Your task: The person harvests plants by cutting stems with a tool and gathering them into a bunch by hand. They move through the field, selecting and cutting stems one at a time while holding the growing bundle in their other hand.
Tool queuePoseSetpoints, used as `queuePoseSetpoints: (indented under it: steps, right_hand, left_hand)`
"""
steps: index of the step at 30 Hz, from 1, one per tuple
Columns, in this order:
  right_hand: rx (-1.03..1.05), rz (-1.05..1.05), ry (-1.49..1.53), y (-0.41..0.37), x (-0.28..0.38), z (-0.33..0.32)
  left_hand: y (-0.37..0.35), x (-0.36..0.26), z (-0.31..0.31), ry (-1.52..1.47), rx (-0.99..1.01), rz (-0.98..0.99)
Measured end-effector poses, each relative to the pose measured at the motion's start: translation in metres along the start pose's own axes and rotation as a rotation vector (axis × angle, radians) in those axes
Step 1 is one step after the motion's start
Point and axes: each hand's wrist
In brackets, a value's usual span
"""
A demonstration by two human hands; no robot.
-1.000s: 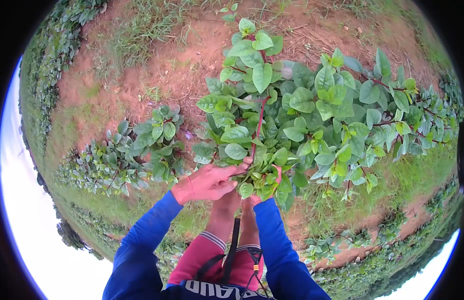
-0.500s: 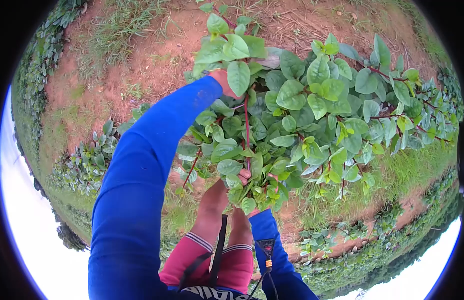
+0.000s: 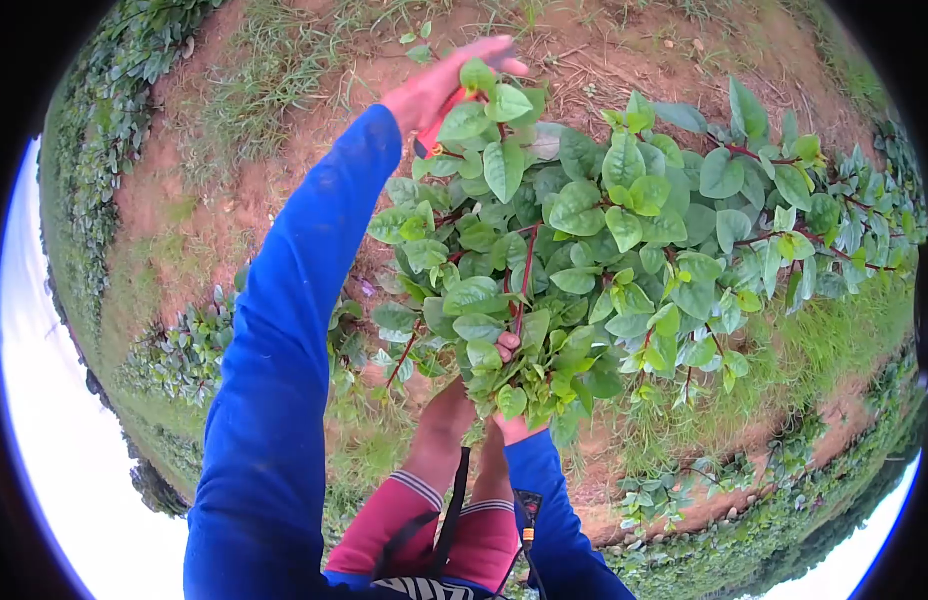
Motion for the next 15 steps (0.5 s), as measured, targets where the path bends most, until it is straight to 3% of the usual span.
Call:
queuePoseSetpoints:
  steps: [1,2,3,6,9,15]
  right_hand:
    - [-0.128,-0.043,-0.073,0.007,0.002,-0.01]
    - [-0.132,-0.043,-0.073,0.012,-0.001,-0.007]
    - [-0.044,-0.053,-0.105,0.019,-0.006,-0.001]
    - [0.082,-0.06,-0.162,0.033,-0.019,0.031]
    - [-0.25,-0.15,-0.273,0.044,-0.015,0.019]
    - [-0.25,-0.102,-0.353,0.054,-0.012,0.005]
  left_hand:
    - [-0.018,-0.001,0.046,0.07,-0.049,0.049]
    - [-0.027,0.008,0.051,0.307,0.013,0.056]
    - [-0.034,0.019,0.056,0.547,0.078,0.063]
    - [-0.098,0.089,0.087,0.823,0.05,0.262]
    - [-0.138,0.157,0.094,0.825,-0.053,0.358]
    - [-0.176,0.178,0.09,0.709,-0.211,0.266]
Point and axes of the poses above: each hand's wrist, its own y-axis towards the middle knuckle, its own z-axis out of the palm, x = y × z, and after that the axes turned 4 degrees about -z, right-handed
